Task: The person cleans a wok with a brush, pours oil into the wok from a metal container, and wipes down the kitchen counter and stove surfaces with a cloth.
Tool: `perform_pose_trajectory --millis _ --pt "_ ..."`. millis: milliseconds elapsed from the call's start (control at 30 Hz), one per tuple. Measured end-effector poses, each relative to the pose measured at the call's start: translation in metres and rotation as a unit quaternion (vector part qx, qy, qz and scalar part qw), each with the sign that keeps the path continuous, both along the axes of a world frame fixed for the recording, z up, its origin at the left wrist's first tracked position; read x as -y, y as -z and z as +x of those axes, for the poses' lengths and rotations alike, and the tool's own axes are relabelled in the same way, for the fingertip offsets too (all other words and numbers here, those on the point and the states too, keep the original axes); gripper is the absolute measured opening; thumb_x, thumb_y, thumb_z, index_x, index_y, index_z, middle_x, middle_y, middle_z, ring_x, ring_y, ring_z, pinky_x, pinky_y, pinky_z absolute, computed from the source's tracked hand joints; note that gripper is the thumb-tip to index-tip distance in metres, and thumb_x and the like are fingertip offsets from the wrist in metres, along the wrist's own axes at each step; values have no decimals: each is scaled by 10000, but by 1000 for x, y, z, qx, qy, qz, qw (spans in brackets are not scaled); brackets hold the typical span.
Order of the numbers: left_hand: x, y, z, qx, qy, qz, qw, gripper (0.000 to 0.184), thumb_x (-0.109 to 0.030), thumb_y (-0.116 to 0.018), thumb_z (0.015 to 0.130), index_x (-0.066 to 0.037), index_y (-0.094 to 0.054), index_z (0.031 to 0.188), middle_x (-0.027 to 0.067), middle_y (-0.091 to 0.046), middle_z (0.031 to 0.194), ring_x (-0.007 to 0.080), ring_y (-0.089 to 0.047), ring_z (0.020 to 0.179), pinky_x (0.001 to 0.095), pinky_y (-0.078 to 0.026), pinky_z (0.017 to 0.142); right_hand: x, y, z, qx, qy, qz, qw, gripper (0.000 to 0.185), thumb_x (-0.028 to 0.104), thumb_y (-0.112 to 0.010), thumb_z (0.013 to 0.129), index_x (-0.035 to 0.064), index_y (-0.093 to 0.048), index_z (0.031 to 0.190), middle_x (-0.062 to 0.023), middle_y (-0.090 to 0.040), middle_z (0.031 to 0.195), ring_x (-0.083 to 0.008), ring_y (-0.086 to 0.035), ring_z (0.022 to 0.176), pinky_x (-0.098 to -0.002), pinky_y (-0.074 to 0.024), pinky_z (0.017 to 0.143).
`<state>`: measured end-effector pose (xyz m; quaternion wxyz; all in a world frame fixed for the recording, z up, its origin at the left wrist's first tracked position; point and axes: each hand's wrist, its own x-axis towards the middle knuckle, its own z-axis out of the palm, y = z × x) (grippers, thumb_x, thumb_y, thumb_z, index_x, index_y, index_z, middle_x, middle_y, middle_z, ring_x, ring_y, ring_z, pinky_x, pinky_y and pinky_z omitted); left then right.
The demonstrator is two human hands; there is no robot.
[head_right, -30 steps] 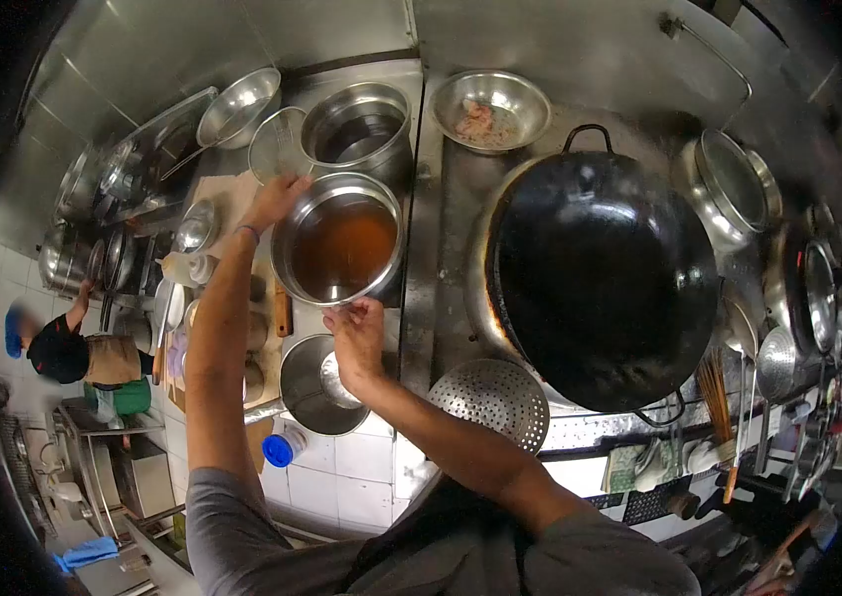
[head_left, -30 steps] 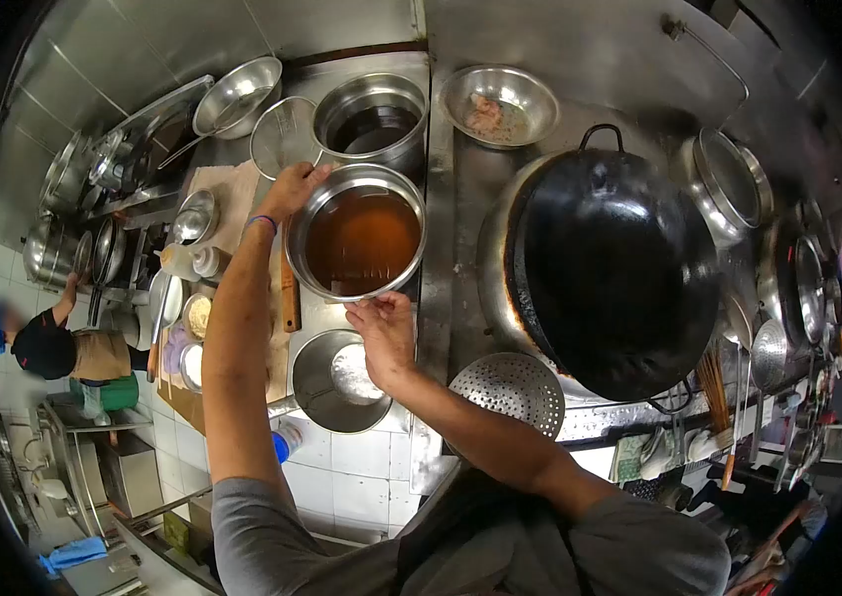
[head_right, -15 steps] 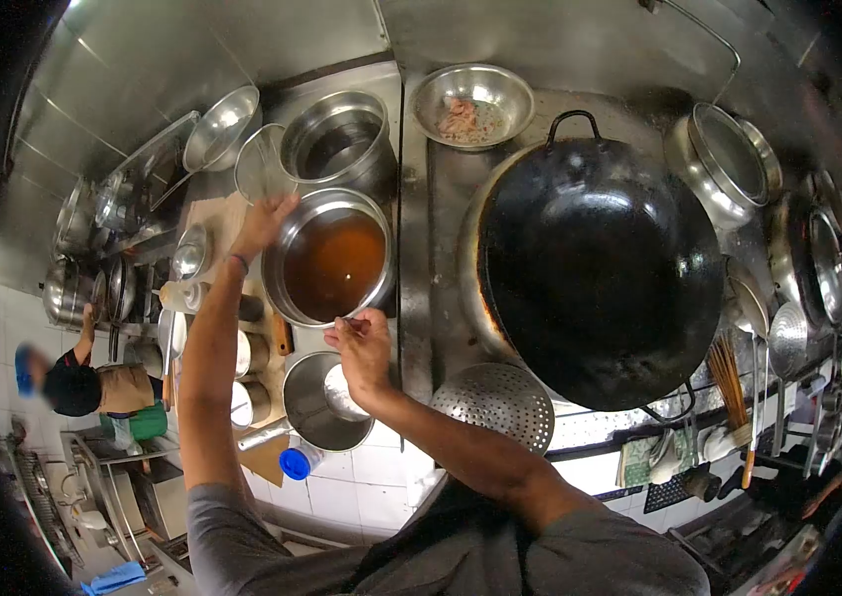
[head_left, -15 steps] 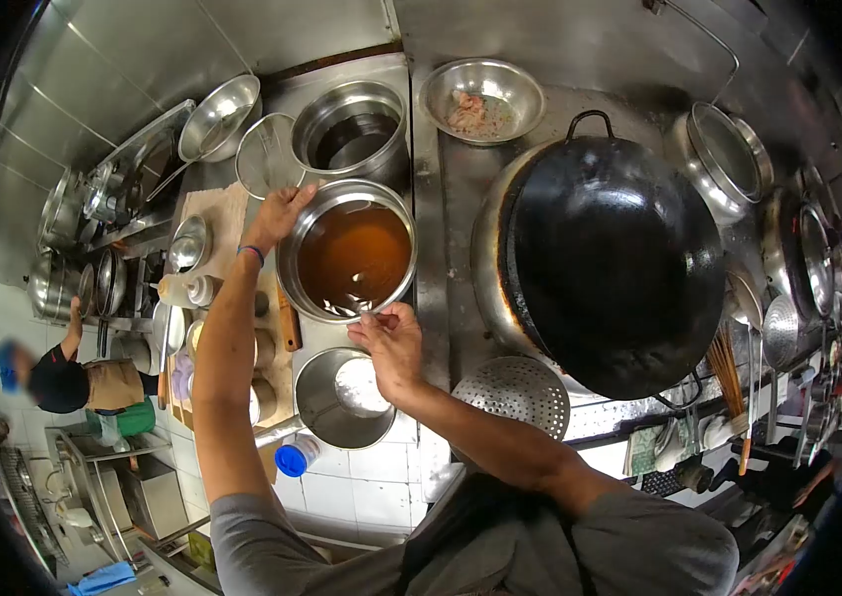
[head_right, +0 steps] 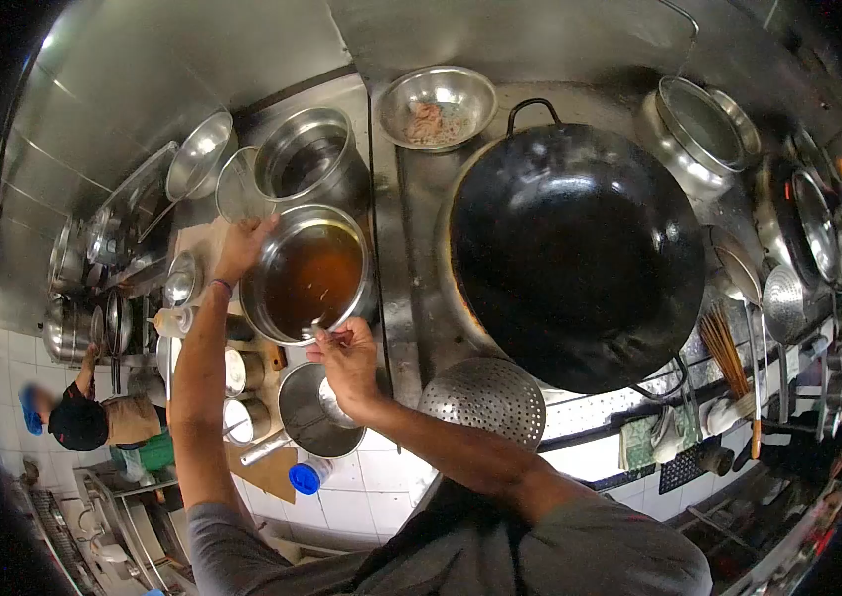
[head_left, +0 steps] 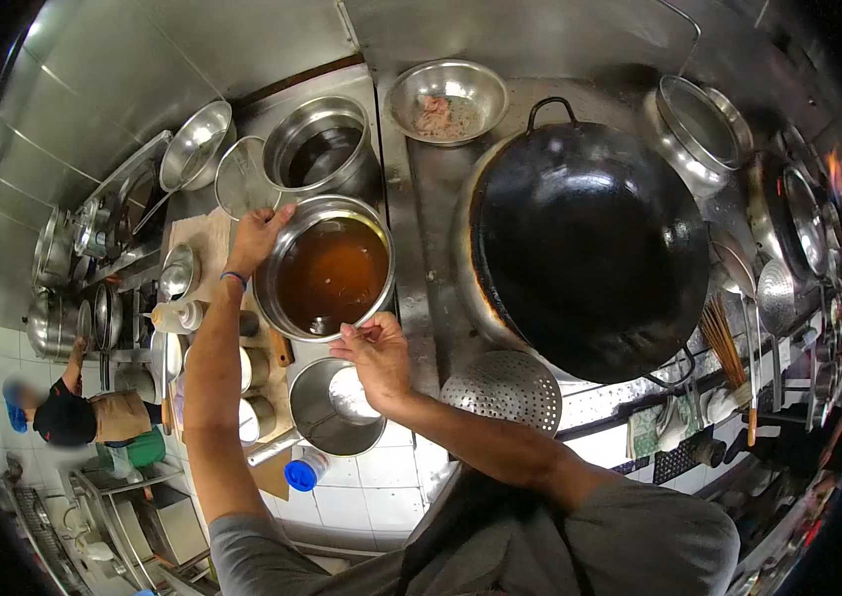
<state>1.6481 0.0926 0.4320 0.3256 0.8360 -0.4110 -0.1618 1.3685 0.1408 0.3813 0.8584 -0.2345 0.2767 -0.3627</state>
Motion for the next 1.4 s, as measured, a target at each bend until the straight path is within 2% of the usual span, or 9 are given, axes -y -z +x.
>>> perform_pose_trajectory --millis 333,433,633,733,833,933,1233,1333,1400 --pt "7 -40 -25 119 -7 -3 993 648 -545 -691 869 -3 -509 562 18 -410 531 107 -364 573 346 -370 506 7 -37 -31 -5 5 13 1000 194 53 -641 934 47 -447 927 -104 -607 873 -190 -683 755 -326 -615 674" --pt "16 -59 -43 104 13 -3 994 647 -550 -691 866 6 -526 579 29 -417 531 105 -375 563 345 -379 505 11 -48 -44 3 7 30 1000 188 46 -635 936 50 -447 927 -104 -603 875 -195 -682 758 -329 -614 683" --pt "43 -61 -57 86 73 -46 993 636 -582 -647 875 28 -649 693 100 -550 598 140 -479 617 361 -445 603 18 -69 -75 28 27 40 998 190 57 -630 942 52 -440 946 -109 -595 871 -213 -682 761 -365 -615 722" --pt "53 -86 -85 76 46 59 994 572 -514 -666 892 53 -714 953 119 -711 864 139 -619 808 291 -491 777 22 -77 -90 25 43 46 998 163 90 -591 972 54 -433 964 -121 -594 871 -232 -683 762 -383 -616 731" --pt "63 -92 -101 100 62 68 991 560 -507 -655 900 49 -715 935 104 -705 819 148 -619 765 307 -497 747 27 -81 -101 12 51 73 996 131 125 -531 1007 55 -424 975 -133 -589 878 -251 -682 775 -394 -615 740" --pt "75 -86 -101 103 104 48 988 663 -604 -603 880 46 -678 775 187 -637 688 247 -581 646 392 -473 681 31 -85 -113 11 54 88 995 115 132 -487 1026 53 -422 974 -139 -586 879 -253 -678 785 -396 -611 742" --pt "99 -116 -136 202 144 135 959 687 -611 -597 877 63 -685 773 233 -650 711 332 -623 680 417 -479 705 45 -86 -137 79 44 143 986 127 130 -466 1033 56 -404 950 -149 -584 882 -268 -671 804 -420 -596 766" --pt "99 -119 -142 197 177 104 959 695 -623 -586 876 57 -682 775 233 -641 696 253 -583 646 425 -464 672 48 -84 -142 92 41 152 983 128 134 -471 1031 65 -417 938 -142 -583 890 -273 -662 821 -437 -588 786" --pt "100 -123 -145 201 173 120 957 668 -609 -582 883 45 -707 827 253 -666 757 350 -639 736 440 -480 720 48 -85 -143 94 42 166 981 138 143 -483 1027 74 -449 913 -135 -588 896 -283 -645 841 -469 -575 813"
